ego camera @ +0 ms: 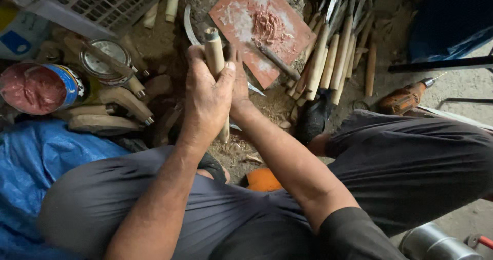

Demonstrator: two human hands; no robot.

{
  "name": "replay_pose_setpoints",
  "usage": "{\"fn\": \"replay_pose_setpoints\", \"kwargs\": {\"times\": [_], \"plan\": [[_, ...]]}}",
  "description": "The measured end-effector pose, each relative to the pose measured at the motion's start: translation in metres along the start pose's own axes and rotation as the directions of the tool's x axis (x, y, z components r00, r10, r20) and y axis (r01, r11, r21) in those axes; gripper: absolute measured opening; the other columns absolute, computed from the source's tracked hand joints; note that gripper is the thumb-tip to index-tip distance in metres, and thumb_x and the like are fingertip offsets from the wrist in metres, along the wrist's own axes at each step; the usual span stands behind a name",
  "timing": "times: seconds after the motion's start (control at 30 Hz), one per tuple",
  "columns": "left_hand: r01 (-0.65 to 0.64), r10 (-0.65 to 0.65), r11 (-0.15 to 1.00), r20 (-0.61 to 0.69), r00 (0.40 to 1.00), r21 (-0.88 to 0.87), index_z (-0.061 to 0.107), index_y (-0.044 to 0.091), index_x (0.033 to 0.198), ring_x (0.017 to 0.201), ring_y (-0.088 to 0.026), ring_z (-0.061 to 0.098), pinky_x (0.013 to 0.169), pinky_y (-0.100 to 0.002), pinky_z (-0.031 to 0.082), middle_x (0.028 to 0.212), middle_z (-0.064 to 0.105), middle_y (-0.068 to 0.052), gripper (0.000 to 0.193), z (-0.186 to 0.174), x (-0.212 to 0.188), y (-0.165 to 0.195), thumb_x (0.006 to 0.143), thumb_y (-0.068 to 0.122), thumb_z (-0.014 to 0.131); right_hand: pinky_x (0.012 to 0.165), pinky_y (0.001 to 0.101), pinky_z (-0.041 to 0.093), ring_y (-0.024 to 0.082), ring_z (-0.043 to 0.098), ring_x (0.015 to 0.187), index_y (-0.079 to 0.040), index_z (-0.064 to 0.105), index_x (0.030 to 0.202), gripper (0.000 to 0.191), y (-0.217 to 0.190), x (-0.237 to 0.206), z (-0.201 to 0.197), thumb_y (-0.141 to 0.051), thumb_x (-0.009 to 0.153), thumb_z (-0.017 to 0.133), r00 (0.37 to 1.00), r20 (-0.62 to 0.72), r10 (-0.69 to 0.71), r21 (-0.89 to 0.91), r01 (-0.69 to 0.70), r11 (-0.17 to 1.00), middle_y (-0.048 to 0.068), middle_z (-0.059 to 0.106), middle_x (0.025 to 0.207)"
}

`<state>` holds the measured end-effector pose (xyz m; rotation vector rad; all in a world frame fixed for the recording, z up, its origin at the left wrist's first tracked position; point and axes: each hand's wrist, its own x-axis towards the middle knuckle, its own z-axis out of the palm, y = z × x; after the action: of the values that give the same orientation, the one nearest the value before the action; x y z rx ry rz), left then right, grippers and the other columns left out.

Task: The person sits cross-legged on the floor and uses a curved blade to carve a small wooden dowel. They repeatedly scrape the dowel's surface, rotate it, and apply a reddish paste from a nearby tile onto the wood while continuing to shape it.

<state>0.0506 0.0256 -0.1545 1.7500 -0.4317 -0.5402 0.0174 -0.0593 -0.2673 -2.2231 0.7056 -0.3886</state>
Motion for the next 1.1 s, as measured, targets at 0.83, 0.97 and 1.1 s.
{"fn": "replay_pose_setpoints", "kwargs": {"times": [0.83, 0.97, 1.1], "plan": [[0.015, -0.014, 1.000, 0.041, 0.999, -0.020, 0.052, 0.005, 0.103, 0.068, -0.014, 0.063, 0.058, -0.032, 0.054, 0.083, 0.061, -0.003, 0.023, 0.034, 0.025, -0.034, 0.095, 0.012, 0.073, 0.081, 0.0493, 0.055, 0.037, 0.066, 0.097, -0.007, 0.069, 0.106, 0.009, 0.091, -0.019, -0.128, -0.010, 0.097, 0.072, 0.974, -0.214, -0.072, -0.343, -0.006, 0.939, 0.015, 0.067, 0.107], [0.172, -0.153, 0.969, 0.111, 0.982, -0.178, 0.048, 0.006, 0.102, 0.057, -0.012, 0.057, 0.049, -0.030, 0.049, 0.075, 0.055, -0.001, 0.023, 0.035, 0.017, -0.012, 0.095, 0.011, 0.070, 0.073, 0.0478, 0.055, 0.034, 0.066, 0.087, -0.009, 0.069, 0.103, 0.011, 0.111, -0.077, -0.111, -0.017, 0.096, 0.072, 0.728, 0.659, 0.190, -0.329, 0.052, 0.943, 0.015, 0.068, 0.100], [0.110, -0.073, 0.953, 0.137, 0.988, -0.283, 0.048, 0.008, 0.103, 0.059, -0.010, 0.056, 0.050, -0.028, 0.049, 0.077, 0.054, 0.001, 0.021, 0.028, 0.006, 0.015, 0.097, 0.011, 0.069, 0.070, 0.0471, 0.054, 0.033, 0.065, 0.083, -0.009, 0.068, 0.100, 0.011, 0.116, -0.154, -0.061, -0.018, 0.095, 0.071, 0.309, 0.939, 0.150, -0.265, 0.374, 0.889, 0.014, 0.066, 0.096]]}}
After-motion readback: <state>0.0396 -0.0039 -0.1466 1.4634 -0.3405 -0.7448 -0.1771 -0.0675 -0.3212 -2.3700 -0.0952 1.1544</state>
